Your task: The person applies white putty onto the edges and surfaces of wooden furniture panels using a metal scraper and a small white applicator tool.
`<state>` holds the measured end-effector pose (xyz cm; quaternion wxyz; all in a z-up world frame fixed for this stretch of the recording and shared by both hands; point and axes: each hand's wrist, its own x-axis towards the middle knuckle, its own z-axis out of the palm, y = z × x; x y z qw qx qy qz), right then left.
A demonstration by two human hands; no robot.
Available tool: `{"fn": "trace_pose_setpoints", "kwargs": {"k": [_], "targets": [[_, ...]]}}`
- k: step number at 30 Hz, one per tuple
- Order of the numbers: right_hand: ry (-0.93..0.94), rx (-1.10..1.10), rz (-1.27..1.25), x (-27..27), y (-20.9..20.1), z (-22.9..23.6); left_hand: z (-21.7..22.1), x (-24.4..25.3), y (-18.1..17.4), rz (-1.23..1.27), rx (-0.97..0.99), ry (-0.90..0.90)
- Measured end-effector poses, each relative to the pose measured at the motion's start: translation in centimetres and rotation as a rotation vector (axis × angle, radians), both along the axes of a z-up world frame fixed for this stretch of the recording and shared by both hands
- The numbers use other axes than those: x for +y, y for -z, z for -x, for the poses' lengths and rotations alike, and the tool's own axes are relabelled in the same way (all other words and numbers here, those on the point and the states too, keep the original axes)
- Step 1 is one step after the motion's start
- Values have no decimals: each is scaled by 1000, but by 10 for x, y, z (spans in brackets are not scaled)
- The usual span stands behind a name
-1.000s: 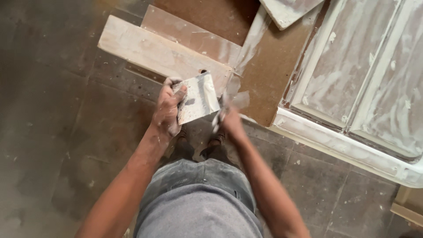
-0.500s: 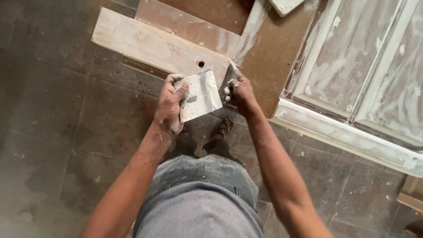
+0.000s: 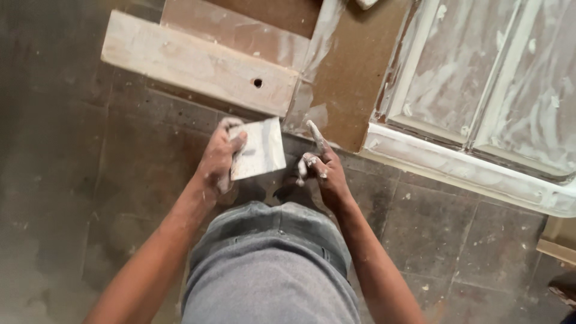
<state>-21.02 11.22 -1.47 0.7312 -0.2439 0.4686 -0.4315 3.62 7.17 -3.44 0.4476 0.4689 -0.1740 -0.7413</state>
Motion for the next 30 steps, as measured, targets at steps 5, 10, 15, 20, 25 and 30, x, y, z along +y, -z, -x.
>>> {"fn": "trace_pose_setpoints", "kwargs": {"k": [5, 10, 15, 20, 25, 30], "targets": [[-146, 498, 313, -30, 40, -13, -4, 12, 5, -46, 64, -75], [-137, 1044, 473, -31, 51, -33, -16, 18, 8, -6, 72, -129], [-242, 1185, 462, -20, 35, -37, -25, 21, 8, -24, 79, -182], [-149, 1164, 375, -37, 20, -39, -23, 21, 9, 0, 87, -173], [-171, 1217, 468, -21, 33, -37, -18, 15, 7, 10, 120, -181], [-202, 955, 256, -5, 31, -24, -11, 7, -3, -46, 69, -138]]}}
